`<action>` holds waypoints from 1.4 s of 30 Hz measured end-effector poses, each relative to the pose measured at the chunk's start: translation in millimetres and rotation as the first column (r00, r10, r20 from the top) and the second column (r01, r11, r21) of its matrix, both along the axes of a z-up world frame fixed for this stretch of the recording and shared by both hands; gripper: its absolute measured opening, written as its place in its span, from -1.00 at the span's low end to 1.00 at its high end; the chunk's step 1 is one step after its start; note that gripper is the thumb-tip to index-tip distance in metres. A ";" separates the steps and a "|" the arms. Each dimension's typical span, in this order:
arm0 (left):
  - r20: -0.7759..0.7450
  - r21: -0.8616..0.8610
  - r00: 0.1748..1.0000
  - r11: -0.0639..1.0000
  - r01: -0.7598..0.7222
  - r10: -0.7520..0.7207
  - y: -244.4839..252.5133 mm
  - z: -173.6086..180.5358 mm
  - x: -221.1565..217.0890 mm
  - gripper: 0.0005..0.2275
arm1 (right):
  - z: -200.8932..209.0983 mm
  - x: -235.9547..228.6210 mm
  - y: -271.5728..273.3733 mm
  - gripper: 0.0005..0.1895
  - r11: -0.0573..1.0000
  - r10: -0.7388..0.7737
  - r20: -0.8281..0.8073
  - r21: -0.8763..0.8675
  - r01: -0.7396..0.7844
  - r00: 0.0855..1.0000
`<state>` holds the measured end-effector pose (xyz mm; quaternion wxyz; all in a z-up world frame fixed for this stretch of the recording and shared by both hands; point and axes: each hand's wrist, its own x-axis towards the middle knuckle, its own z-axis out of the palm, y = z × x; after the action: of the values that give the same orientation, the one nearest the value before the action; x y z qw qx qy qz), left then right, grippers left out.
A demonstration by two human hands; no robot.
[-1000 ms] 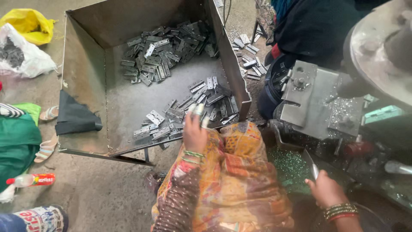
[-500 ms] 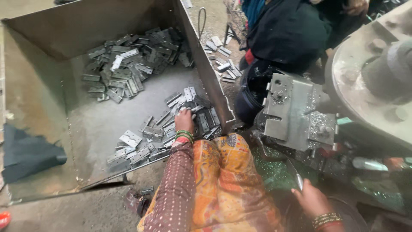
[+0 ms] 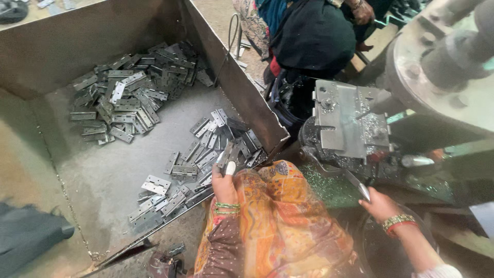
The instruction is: The person repeatedly picks up small metal brackets from a bin, places them into a punch press machine, and operates the lever to punch holes. After each cycle, the person removes the processed bracket and drops it into a collection bin. The process is repeated continuously throughout the clip.
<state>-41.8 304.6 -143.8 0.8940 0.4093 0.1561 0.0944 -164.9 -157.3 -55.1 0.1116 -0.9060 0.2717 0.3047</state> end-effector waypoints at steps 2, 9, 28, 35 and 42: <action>-0.105 -0.030 0.992 0.997 0.068 -0.071 0.3 26.4 -6.7 -0.70 | -1.9 -5.4 0.0 -0.59 0.999 0.025 0.040 -0.023 -0.024 0.999; -0.065 0.783 0.934 0.563 0.266 -0.351 -34.8 120.1 -49.3 -0.70 | -31.1 -6.9 -17.0 -0.61 0.984 0.177 0.162 -0.032 -0.174 0.971; -0.187 0.831 0.854 -0.542 -0.126 -0.486 -298.6 122.5 13.8 -0.71 | 3.4 -2.2 11.8 -0.51 0.968 0.229 0.198 0.056 -0.245 0.953; -0.205 0.828 0.860 -0.552 -0.102 -0.467 -316.5 122.6 54.4 -0.72 | -30.6 -16.1 2.9 -0.62 0.985 0.079 0.252 0.131 -0.115 0.965; -0.070 0.867 0.867 -0.459 -0.192 -0.494 -305.0 118.5 56.9 -0.75 | -114.5 -33.1 11.0 -0.64 0.984 -0.008 0.386 0.168 -0.062 0.922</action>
<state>15.1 -0.4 -25.3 0.1307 0.9515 -0.2518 0.1187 -198.0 -146.3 -169.6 0.2387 -0.9383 0.2039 0.1451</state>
